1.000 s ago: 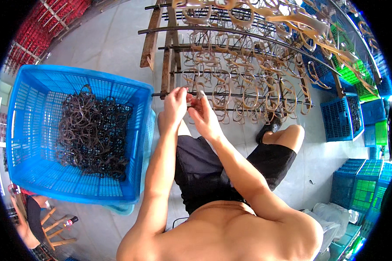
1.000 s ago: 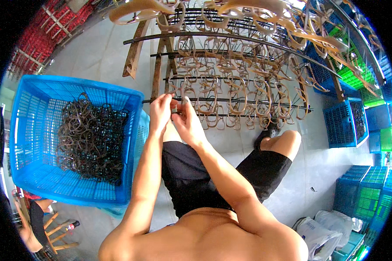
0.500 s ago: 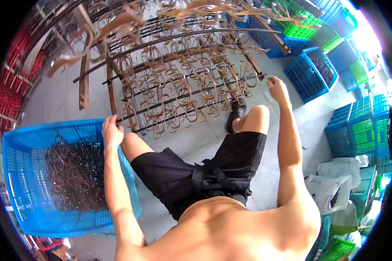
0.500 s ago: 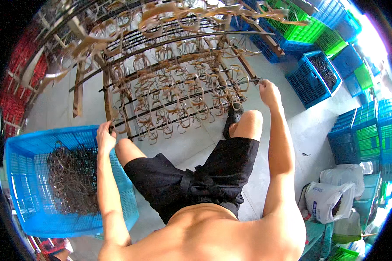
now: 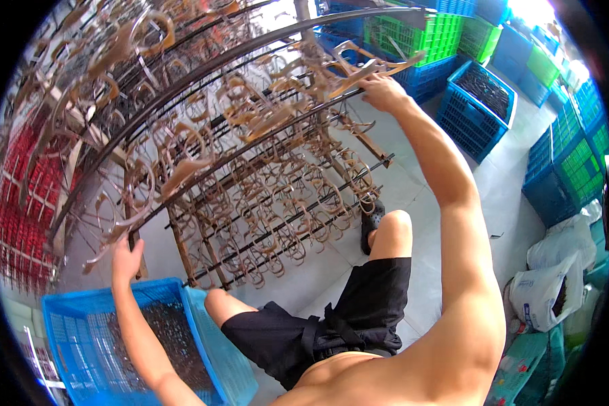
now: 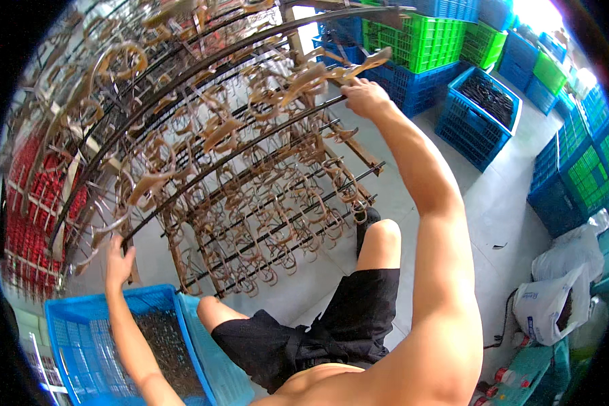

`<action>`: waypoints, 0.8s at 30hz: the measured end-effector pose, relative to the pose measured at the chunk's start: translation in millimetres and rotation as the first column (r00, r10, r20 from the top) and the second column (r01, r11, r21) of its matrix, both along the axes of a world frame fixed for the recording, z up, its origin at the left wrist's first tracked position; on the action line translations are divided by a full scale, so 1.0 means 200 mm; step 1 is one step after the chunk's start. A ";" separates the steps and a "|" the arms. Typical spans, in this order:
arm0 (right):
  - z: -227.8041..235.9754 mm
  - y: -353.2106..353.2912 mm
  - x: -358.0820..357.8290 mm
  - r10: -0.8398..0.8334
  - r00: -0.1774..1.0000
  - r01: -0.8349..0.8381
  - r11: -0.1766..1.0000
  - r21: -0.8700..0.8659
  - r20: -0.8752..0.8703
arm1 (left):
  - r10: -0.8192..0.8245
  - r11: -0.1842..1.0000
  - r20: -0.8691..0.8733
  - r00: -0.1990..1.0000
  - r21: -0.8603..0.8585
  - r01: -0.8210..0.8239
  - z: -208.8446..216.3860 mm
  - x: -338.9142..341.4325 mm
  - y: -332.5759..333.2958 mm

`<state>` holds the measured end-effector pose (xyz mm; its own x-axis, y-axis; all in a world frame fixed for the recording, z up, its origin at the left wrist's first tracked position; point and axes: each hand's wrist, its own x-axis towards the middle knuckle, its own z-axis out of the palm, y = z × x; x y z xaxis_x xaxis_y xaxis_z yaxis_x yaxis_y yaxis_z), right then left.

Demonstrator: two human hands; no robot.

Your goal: The person sits on a crate and repeatedly picks metal hooks from a blue basket, then attaches them to a metal rack structure. The person handles hooks one at a time and places them onto horizontal bars of the rack.

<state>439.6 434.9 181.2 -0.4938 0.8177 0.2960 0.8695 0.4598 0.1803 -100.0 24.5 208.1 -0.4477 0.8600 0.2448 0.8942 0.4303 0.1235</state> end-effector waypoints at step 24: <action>-0.09 -0.31 0.26 0.205 0.952 -0.186 0.977 0.100 -0.229 | -0.129 0.990 -0.175 0.976 0.036 0.138 0.08 0.21 -0.26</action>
